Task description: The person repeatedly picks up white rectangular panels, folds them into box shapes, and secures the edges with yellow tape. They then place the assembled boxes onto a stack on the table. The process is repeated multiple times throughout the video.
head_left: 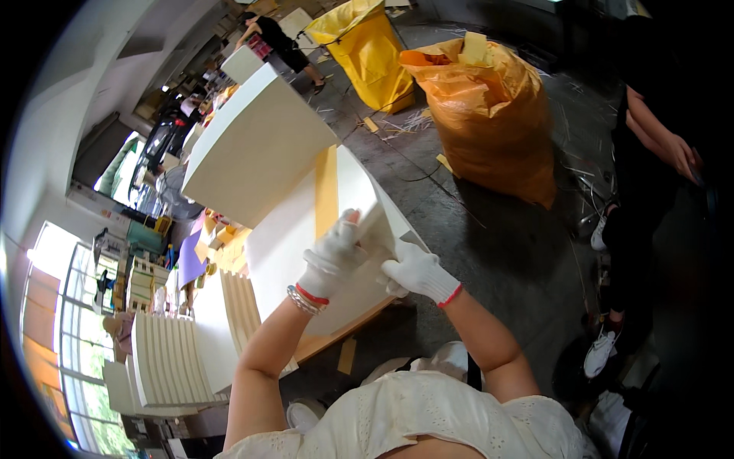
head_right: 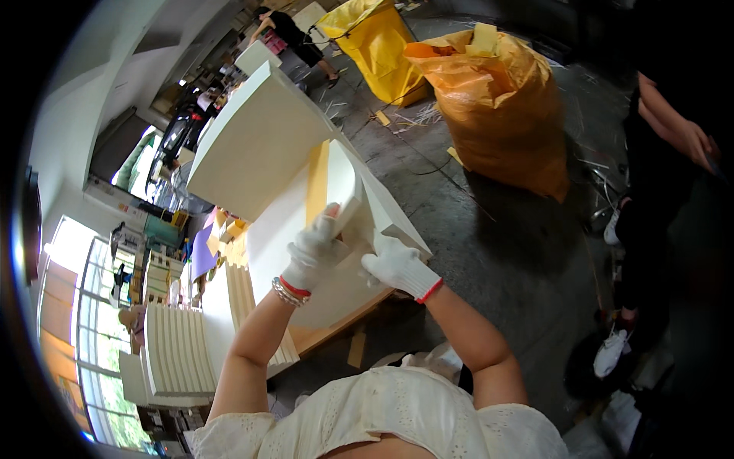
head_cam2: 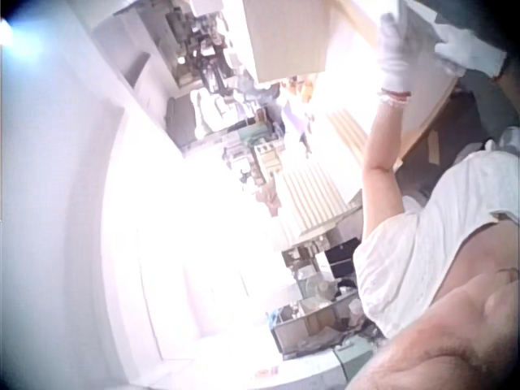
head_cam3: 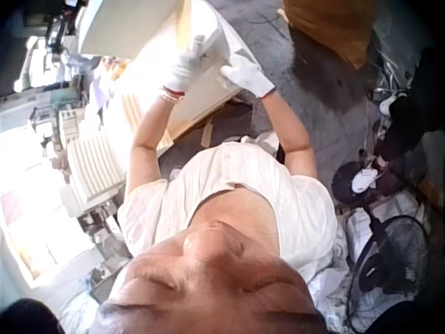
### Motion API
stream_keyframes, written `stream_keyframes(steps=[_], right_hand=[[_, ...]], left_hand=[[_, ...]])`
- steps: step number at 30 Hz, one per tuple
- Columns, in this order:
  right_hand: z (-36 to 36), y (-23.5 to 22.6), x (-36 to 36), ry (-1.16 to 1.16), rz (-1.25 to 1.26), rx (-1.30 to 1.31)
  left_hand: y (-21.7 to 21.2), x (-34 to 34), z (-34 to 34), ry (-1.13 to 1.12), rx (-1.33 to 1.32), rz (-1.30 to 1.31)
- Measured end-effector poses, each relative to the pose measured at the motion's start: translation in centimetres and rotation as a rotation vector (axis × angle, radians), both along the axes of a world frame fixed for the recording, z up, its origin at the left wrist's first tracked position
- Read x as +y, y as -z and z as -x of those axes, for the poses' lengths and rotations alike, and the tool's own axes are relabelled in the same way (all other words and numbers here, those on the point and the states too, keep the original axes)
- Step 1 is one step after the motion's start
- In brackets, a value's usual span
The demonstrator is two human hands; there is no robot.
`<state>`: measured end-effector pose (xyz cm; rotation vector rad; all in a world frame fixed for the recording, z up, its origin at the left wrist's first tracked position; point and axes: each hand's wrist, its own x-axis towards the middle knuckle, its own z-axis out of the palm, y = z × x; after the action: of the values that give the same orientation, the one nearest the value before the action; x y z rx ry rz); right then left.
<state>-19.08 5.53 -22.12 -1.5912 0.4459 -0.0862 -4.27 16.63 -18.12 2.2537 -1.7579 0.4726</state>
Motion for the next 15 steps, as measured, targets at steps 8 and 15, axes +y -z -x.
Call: stream_keyframes(steps=[8, 15], right_hand=[[-0.5, 1.6, 0.8, 0.084, 1.084, 0.068], [-5.2, -4.3, 0.7, -0.181, 1.266, 0.311]], left_hand=[[-10.2, 9.0, -8.4, -0.057, 0.585, 0.900], [-14.2, 21.7, -9.9, 0.021, 0.560, 1.460]])
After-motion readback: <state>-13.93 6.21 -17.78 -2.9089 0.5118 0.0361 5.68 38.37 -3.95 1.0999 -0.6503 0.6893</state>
